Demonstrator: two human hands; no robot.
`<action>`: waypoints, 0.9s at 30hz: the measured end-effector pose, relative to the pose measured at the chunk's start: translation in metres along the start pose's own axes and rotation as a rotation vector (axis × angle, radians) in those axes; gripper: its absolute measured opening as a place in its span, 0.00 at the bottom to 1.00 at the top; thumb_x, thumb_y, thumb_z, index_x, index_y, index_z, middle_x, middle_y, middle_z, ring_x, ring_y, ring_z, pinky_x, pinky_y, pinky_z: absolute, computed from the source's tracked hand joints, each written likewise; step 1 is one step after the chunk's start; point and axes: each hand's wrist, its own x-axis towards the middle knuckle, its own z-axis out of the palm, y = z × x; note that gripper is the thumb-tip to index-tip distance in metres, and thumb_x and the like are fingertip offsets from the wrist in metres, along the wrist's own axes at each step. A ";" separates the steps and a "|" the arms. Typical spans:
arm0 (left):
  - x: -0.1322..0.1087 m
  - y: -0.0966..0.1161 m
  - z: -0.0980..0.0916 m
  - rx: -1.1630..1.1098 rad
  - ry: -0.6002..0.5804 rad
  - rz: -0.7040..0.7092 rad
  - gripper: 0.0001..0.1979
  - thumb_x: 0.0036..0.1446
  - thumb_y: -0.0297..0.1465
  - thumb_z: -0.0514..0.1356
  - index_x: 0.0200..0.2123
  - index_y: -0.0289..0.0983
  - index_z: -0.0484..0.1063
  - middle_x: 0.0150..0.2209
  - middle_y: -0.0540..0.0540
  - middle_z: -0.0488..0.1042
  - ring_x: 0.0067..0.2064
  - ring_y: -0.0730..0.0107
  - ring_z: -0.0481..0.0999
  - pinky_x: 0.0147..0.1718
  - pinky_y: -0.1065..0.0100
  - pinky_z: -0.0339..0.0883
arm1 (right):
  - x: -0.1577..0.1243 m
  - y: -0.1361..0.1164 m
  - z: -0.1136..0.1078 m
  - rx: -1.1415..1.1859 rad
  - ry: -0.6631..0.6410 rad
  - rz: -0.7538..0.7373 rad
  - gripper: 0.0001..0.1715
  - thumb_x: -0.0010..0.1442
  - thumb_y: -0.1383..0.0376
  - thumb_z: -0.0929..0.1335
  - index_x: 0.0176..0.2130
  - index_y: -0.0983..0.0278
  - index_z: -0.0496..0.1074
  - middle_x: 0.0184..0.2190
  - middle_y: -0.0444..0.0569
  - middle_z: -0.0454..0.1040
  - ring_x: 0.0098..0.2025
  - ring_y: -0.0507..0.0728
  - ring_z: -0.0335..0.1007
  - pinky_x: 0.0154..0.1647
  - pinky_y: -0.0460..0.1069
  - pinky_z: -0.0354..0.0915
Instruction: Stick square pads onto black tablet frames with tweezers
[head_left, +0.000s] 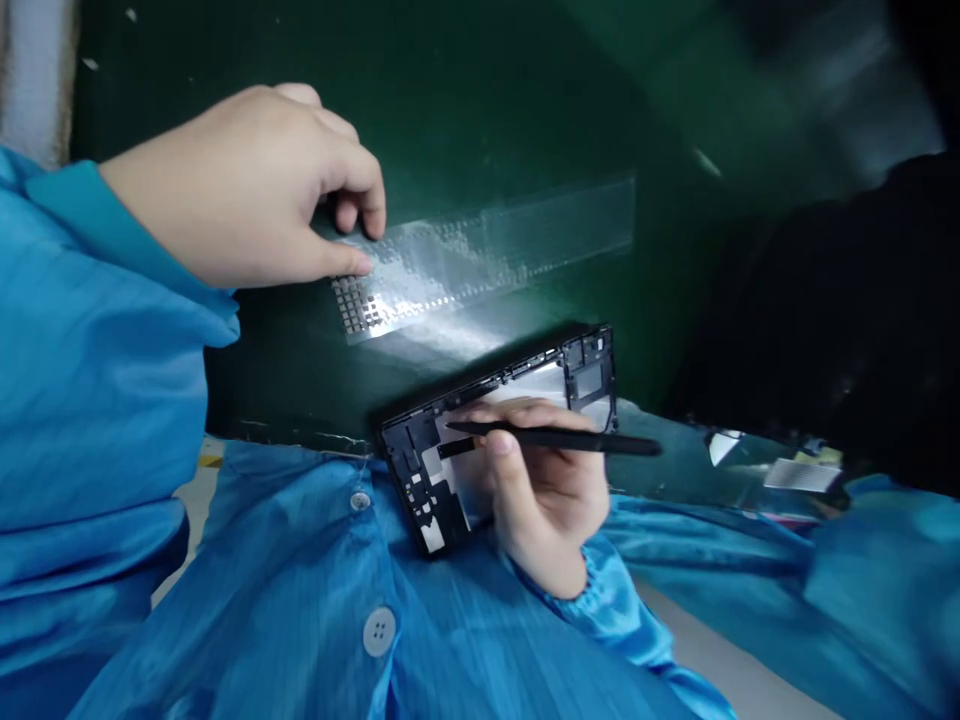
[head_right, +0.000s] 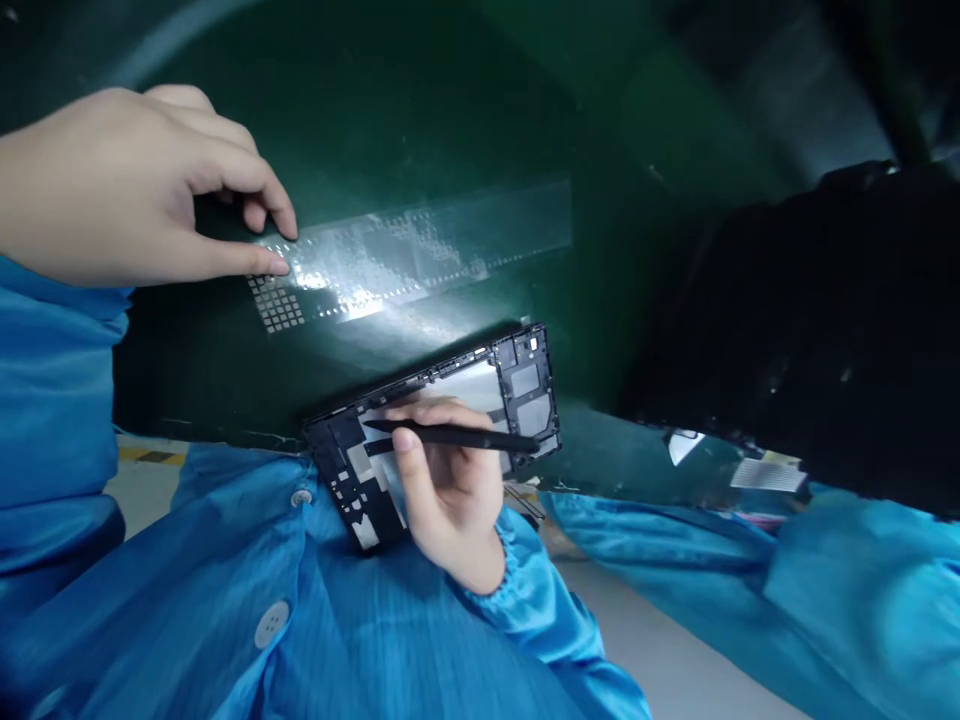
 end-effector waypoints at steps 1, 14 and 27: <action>0.000 -0.002 0.001 -0.002 0.000 0.002 0.52 0.54 0.69 0.42 0.45 0.31 0.84 0.38 0.42 0.75 0.52 0.61 0.67 0.64 0.48 0.60 | -0.002 0.005 0.003 -0.024 0.019 -0.048 0.12 0.73 0.66 0.71 0.53 0.50 0.73 0.42 0.47 0.80 0.47 0.61 0.84 0.53 0.63 0.83; 0.004 -0.018 0.007 -0.031 0.022 0.066 0.41 0.56 0.65 0.51 0.38 0.32 0.83 0.38 0.44 0.75 0.55 0.58 0.68 0.65 0.45 0.57 | 0.013 -0.009 -0.002 -0.210 -0.100 -0.227 0.21 0.68 0.75 0.73 0.54 0.53 0.75 0.46 0.50 0.83 0.50 0.62 0.84 0.53 0.63 0.81; 0.001 -0.003 -0.002 0.023 -0.082 -0.004 0.21 0.53 0.46 0.58 0.39 0.35 0.80 0.37 0.43 0.74 0.50 0.60 0.67 0.57 0.58 0.63 | 0.192 -0.028 0.049 -0.206 -0.945 -0.167 0.18 0.69 0.48 0.77 0.47 0.57 0.78 0.49 0.46 0.84 0.57 0.61 0.84 0.64 0.57 0.80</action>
